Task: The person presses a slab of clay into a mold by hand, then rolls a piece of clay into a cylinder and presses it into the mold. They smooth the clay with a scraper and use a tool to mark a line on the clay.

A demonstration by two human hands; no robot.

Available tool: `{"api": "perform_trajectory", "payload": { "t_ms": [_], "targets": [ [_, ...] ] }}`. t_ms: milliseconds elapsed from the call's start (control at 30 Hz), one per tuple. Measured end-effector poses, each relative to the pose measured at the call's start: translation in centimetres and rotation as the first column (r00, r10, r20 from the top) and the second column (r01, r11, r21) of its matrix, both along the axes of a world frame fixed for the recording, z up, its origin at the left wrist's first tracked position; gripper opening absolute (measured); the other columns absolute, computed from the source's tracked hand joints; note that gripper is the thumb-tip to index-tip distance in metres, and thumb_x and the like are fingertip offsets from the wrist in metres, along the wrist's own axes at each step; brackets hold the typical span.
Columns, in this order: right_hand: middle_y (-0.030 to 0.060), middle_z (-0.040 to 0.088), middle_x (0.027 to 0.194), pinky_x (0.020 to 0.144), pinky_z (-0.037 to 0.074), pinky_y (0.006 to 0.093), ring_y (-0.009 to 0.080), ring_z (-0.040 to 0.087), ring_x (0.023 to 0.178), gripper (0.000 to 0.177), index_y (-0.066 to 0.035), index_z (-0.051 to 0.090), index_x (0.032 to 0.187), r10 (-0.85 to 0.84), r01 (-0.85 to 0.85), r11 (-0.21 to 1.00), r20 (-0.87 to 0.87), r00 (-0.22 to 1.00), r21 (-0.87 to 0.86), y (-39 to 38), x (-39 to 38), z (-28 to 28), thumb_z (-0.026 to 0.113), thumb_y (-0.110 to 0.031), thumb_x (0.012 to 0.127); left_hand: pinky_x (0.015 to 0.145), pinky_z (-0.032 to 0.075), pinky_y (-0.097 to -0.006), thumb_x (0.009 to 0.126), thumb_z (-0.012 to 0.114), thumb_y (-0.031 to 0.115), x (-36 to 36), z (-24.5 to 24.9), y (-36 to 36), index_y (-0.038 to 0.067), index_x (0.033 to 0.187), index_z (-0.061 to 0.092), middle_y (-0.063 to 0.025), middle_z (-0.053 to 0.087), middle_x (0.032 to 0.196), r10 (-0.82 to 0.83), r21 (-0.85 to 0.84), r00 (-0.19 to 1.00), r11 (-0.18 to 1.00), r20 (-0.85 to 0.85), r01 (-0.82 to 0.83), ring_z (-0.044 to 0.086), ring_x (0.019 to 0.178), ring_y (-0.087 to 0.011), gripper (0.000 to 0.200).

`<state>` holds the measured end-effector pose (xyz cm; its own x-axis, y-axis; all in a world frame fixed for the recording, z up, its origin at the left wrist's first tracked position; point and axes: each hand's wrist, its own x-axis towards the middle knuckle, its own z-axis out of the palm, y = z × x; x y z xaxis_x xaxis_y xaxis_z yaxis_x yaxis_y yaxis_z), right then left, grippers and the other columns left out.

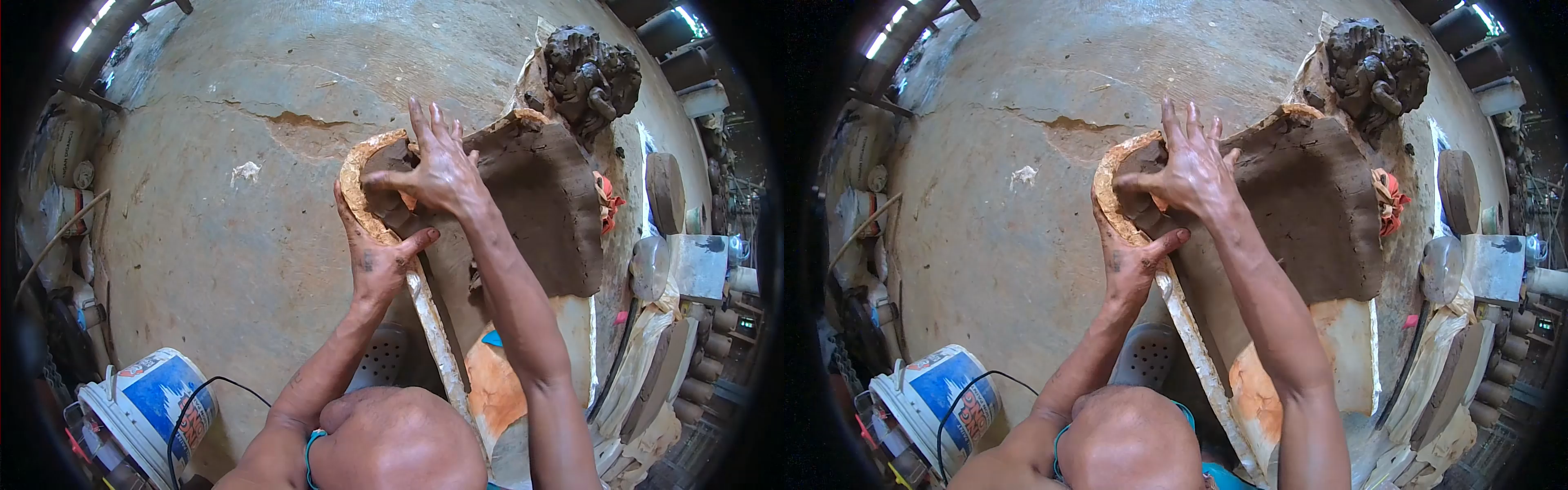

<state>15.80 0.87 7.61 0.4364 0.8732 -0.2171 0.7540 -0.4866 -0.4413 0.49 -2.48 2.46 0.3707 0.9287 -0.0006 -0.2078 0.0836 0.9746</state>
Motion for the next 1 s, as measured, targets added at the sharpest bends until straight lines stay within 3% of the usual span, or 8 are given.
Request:
{"api": "perform_trajectory", "payload": {
  "t_ms": [67,300,367,433,500,633,900,1000],
  "targets": [
    [0.0225,0.013,0.175,0.118,0.018,0.0808,0.0539,0.011,0.158,0.15,-0.025,0.011,0.171,0.11,-0.11,0.994,0.028,0.994,-0.003,-2.0,-0.1,0.6,0.084,-0.085,0.055,0.117,0.047,-0.0415,0.067,0.095,-0.007,-0.1,-0.3,0.1,0.015,0.167,-0.012,-0.0181,0.033,0.161,-0.05,-0.226,0.982,0.97,0.18,0.091,0.052,0.138,-0.0284,0.147],
    [0.0198,0.015,0.176,0.119,0.02,0.0797,0.0525,0.014,0.158,0.154,-0.027,0.009,0.171,0.153,-0.162,0.985,0.113,0.982,0.066,-4.1,0.0,1.2,0.084,-0.087,0.051,0.117,0.048,-0.0411,0.068,0.097,-0.001,-0.1,0.0,-0.1,0.015,0.167,-0.012,-0.0178,0.034,0.16,-0.056,-0.248,0.977,0.963,0.207,0.108,0.053,0.136,-0.0284,0.148],
    [0.0196,0.015,0.176,0.12,0.02,0.0794,0.0522,0.014,0.158,0.153,-0.027,0.008,0.171,0.042,-0.048,0.985,0.039,0.998,0.166,-1.3,0.0,0.6,0.084,-0.086,0.052,0.119,0.045,-0.0397,0.069,0.098,0.002,-0.1,-0.3,-0.7,0.012,0.166,-0.017,-0.0176,0.035,0.16,-0.038,-0.058,0.993,0.997,0.109,0.045,0.051,0.138,-0.0279,0.15],
    [0.0193,0.015,0.175,0.12,0.019,0.079,0.0519,0.014,0.158,0.152,-0.028,0.008,0.171,-0.054,0.066,0.964,-0.054,0.997,0.258,1.9,-0.5,0.3,0.084,-0.086,0.053,0.117,0.045,-0.0384,0.07,0.099,0.007,-0.3,0.5,-1.7,0.005,0.166,0.002,-0.0163,0.043,0.153,-0.024,-0.217,0.991,0.975,0.129,0.052,0.051,0.136,-0.0263,0.136],
    [0.0192,0.014,0.175,0.121,0.02,0.0784,0.0519,0.013,0.158,0.15,-0.028,0.009,0.171,-0.048,0.032,0.988,0.109,0.993,0.15,4.2,-1.3,0.2,0.084,-0.086,0.054,0.111,0.047,-0.0379,0.073,0.098,0.01,-0.5,0.2,-1.6,0.001,0.157,0.029,-0.014,0.054,0.142,-0.082,-0.238,0.996,0.968,0.021,0.085,0.056,0.128,-0.0243,0.109],
    [0.0185,0.016,0.175,0.12,0.02,0.0791,0.0524,0.014,0.158,0.145,-0.03,0.01,0.171,0.073,-0.081,0.994,0.113,0.991,0.07,3.0,-1.3,0.1,0.083,-0.085,0.058,0.104,0.051,-0.0367,0.076,0.096,0.01,-0.5,0.8,-1.3,0.002,0.142,0.044,-0.0114,0.062,0.13,-0.059,-0.171,0.998,0.984,-0.006,0.057,0.06,0.119,-0.0232,0.085],
    [0.0173,0.015,0.176,0.118,0.017,0.0815,0.0535,0.01,0.159,0.144,-0.031,0.009,0.171,0.262,-0.262,0.965,0.122,0.957,-0.014,-4.5,0.5,1.6,0.088,-0.076,0.06,0.098,0.059,-0.0337,0.078,0.09,-0.004,-0.3,0.2,-0.9,0.002,0.141,0.041,-0.0131,0.063,0.132,-0.087,-0.302,0.993,0.948,0.074,0.106,0.068,0.114,-0.0214,0.08],
    [0.019,0.016,0.176,0.124,0.02,0.0703,0.0473,0.011,0.161,0.142,-0.023,0.009,0.171,0.205,-0.218,0.972,0.132,0.97,0.093,-5.5,0.7,-0.2,0.088,-0.073,0.065,0.098,0.06,-0.0344,0.078,0.091,-0.003,-0.2,0.2,-1.0,0.001,0.143,0.041,-0.0134,0.063,0.131,-0.068,-0.267,0.992,0.959,0.102,0.093,0.068,0.114,-0.0215,0.082]
  ]
}}
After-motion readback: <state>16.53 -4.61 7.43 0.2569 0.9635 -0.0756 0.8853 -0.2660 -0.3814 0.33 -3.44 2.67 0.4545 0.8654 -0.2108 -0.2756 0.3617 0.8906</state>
